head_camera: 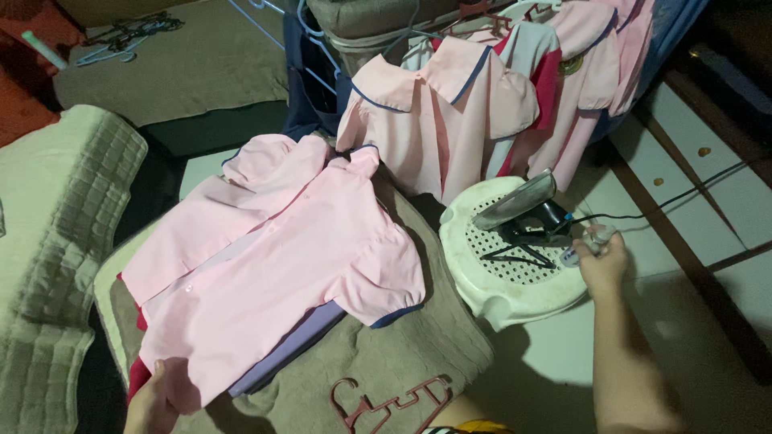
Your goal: The person irons a pink children's outfit on a small ironing board, smoothing the front, sleeves, and back. They then place the garment on a hanger.
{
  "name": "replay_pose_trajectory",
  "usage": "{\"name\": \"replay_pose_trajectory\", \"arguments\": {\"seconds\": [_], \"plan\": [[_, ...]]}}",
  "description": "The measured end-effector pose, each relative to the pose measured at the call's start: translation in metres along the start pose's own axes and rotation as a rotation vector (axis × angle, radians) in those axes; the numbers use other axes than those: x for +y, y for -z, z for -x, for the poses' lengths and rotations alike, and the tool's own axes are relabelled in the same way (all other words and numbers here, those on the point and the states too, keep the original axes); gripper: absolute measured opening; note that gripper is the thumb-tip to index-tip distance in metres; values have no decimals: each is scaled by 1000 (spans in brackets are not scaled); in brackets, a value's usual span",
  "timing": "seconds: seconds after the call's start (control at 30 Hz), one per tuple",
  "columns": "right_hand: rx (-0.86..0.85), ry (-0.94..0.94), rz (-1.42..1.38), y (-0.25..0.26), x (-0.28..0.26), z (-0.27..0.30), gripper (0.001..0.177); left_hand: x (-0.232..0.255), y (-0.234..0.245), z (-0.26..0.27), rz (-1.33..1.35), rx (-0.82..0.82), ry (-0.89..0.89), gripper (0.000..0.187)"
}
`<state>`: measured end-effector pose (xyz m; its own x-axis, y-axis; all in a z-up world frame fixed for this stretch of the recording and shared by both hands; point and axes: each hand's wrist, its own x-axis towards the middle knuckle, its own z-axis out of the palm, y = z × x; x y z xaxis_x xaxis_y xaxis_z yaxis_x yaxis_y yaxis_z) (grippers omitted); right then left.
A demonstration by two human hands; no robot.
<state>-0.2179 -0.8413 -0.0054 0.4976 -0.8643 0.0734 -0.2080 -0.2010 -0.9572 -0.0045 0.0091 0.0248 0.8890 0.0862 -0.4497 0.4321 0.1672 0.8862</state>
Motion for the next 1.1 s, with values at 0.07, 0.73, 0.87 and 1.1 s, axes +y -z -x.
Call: {"name": "replay_pose_trajectory", "arguments": {"seconds": [0.07,0.73,0.87,1.1], "plan": [[-26,55,-108,-1,9,-3,47,-6,2,5,-28,28,-106,44],[131,206,-20,-73,-40,47,84,-31,9,28,-315,73,265,44],[121,-201,-367,-94,-12,17,47,-37,13,19,-324,216,283,39],[-70,-41,-87,-132,-105,-6,31,-41,9,27,-331,157,157,43]]}}
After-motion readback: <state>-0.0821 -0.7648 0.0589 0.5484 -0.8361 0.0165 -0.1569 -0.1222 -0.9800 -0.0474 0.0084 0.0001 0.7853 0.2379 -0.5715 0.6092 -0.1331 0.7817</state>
